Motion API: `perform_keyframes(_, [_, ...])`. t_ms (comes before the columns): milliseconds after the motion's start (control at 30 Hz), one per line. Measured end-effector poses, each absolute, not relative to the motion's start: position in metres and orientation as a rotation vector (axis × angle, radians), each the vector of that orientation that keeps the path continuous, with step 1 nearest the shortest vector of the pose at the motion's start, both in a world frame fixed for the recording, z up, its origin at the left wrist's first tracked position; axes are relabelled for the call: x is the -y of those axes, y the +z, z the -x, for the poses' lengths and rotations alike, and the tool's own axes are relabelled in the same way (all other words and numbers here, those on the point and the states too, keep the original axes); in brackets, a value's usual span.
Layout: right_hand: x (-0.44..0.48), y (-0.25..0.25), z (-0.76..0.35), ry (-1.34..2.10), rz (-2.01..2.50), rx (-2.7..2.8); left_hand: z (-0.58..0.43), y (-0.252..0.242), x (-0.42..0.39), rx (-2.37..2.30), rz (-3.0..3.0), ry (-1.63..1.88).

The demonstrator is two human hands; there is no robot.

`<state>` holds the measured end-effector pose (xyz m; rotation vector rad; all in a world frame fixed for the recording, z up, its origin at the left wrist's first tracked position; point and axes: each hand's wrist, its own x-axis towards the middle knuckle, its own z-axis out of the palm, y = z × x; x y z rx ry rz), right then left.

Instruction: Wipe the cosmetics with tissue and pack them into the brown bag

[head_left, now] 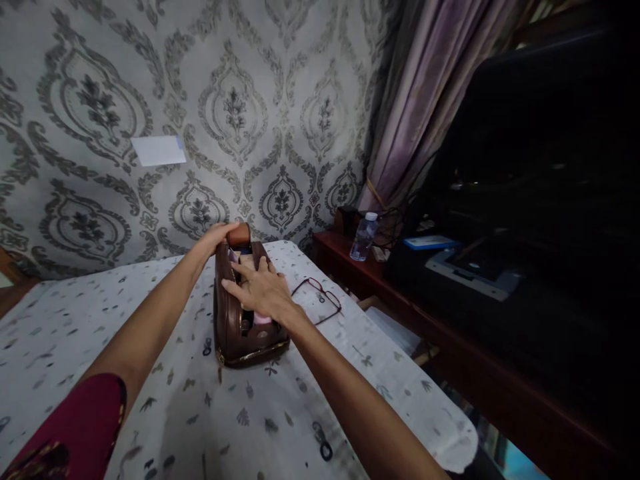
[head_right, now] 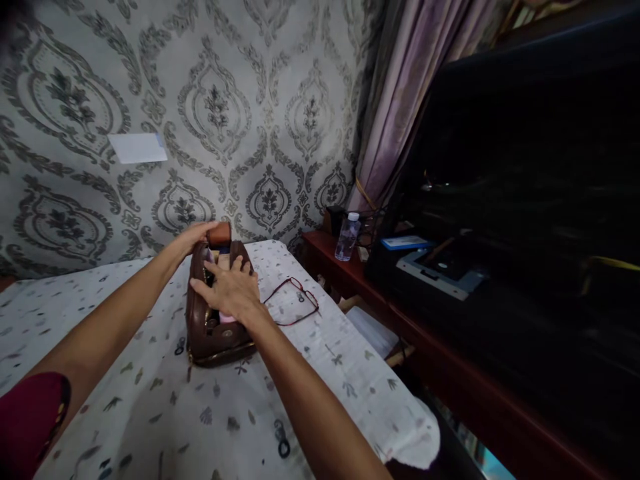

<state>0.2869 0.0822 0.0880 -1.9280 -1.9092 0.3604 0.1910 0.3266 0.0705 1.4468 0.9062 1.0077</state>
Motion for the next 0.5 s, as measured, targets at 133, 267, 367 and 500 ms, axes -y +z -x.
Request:
perform_keyframes(133, [-0.082,0.089,-0.287,0.380,1.955,1.892,-0.191,0.071,-0.316,-0.820,-1.611,1.045])
perform_keyframes(267, [-0.081,0.090,-0.287,0.361,1.948,1.896,-0.182,0.073,-0.303,-0.763,-1.745,1.114])
perform_keyframes(367, [-0.082,0.090,-0.286,0.354,1.946,1.887,-0.177,0.075,-0.288,-0.728,-1.847,1.159])
perform_keyframes(500, [-0.089,0.078,-0.288,0.305,1.862,1.873,-0.174,0.078,-0.261,-0.650,-2.002,1.132])
